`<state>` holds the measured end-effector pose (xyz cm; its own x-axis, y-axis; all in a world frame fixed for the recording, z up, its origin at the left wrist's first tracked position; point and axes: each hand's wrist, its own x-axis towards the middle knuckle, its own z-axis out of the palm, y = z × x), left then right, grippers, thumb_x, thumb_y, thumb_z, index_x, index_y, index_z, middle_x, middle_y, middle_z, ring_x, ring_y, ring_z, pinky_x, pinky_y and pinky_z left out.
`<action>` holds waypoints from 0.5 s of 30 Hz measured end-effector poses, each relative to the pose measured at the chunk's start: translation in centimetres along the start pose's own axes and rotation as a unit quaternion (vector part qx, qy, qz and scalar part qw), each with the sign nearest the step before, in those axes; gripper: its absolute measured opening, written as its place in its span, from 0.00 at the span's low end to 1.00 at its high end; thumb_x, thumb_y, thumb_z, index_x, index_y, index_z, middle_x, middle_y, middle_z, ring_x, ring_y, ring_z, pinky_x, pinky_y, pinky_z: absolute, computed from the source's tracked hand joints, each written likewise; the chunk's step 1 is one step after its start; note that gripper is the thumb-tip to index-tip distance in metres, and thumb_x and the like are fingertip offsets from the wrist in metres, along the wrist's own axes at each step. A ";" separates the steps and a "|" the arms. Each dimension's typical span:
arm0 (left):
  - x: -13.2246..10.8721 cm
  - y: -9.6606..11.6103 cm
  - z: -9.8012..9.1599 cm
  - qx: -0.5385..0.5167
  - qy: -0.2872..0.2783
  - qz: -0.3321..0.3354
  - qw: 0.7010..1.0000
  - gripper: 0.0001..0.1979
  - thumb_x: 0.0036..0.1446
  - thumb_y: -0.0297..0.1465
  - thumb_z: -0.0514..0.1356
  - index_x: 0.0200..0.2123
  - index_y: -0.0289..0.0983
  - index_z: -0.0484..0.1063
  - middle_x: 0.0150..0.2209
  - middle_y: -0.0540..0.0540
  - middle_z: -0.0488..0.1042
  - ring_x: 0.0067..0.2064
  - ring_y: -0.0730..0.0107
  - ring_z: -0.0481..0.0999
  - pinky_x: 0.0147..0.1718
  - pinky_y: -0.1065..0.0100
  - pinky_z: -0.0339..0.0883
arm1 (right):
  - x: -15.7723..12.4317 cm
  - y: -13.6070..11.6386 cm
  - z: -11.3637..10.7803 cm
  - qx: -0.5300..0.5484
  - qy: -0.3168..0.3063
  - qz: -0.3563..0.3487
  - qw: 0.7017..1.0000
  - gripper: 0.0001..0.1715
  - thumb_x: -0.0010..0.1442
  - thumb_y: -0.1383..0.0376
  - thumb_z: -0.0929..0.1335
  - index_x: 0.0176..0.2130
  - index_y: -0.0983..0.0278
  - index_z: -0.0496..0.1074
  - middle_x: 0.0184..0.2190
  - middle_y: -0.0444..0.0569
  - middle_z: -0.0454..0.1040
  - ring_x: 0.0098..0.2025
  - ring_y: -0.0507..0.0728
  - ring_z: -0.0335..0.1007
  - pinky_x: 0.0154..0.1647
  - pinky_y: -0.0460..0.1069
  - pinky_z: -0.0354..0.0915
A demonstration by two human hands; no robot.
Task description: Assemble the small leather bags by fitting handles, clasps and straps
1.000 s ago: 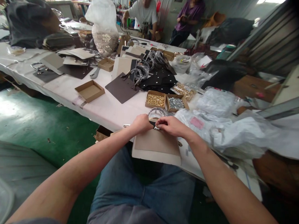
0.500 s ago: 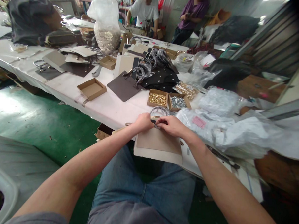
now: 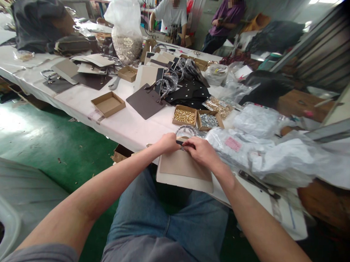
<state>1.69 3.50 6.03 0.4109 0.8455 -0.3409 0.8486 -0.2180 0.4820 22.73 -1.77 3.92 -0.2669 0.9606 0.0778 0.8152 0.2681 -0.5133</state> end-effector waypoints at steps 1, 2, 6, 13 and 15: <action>0.0 -0.1 0.0 -0.004 -0.002 0.003 1.000 0.24 0.69 0.43 0.69 0.59 0.31 0.83 0.57 0.32 0.86 0.57 0.46 0.85 0.53 0.62 0.77 | -0.1 0.0 0.1 0.003 0.007 0.000 1.000 0.09 0.71 0.64 0.73 0.47 0.55 0.87 0.48 0.51 0.85 0.49 0.64 0.81 0.55 0.56 0.72; 0.0 -0.2 0.0 -0.009 -0.002 0.005 1.000 0.24 0.69 0.42 0.70 0.58 0.30 0.83 0.56 0.31 0.86 0.56 0.46 0.85 0.53 0.62 0.77 | -0.3 0.0 0.2 0.006 0.013 0.000 1.000 0.09 0.71 0.64 0.73 0.47 0.54 0.87 0.48 0.51 0.85 0.49 0.64 0.81 0.56 0.56 0.73; 0.2 -0.5 -0.1 -0.022 -0.012 -0.005 1.000 0.27 0.68 0.45 0.71 0.60 0.30 0.81 0.57 0.31 0.86 0.55 0.47 0.85 0.49 0.63 0.76 | -0.6 0.0 0.4 0.021 0.019 -0.006 1.000 0.11 0.73 0.65 0.71 0.45 0.55 0.87 0.47 0.50 0.85 0.49 0.63 0.80 0.55 0.56 0.73; 0.8 -0.4 -0.6 -0.025 -0.046 -0.017 0.998 0.36 0.58 0.49 0.76 0.61 0.30 0.80 0.58 0.31 0.86 0.54 0.46 0.86 0.46 0.62 0.76 | -0.7 -0.1 0.5 0.043 0.020 -0.003 0.999 0.11 0.73 0.66 0.71 0.44 0.56 0.86 0.47 0.50 0.85 0.49 0.63 0.81 0.55 0.56 0.73; 0.9 -0.5 -0.6 -0.030 -0.044 -0.018 0.998 0.35 0.59 0.49 0.75 0.61 0.32 0.80 0.58 0.32 0.86 0.54 0.46 0.86 0.46 0.63 0.76 | -0.8 -0.1 0.6 0.042 0.026 -0.002 0.999 0.11 0.73 0.65 0.71 0.44 0.56 0.86 0.48 0.50 0.85 0.49 0.63 0.81 0.55 0.56 0.74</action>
<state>1.44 4.65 5.99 0.4107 0.8056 -0.4271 0.8425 -0.1562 0.5156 22.53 -2.64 3.37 -0.2414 0.9625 0.1241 0.7671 0.2676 -0.5831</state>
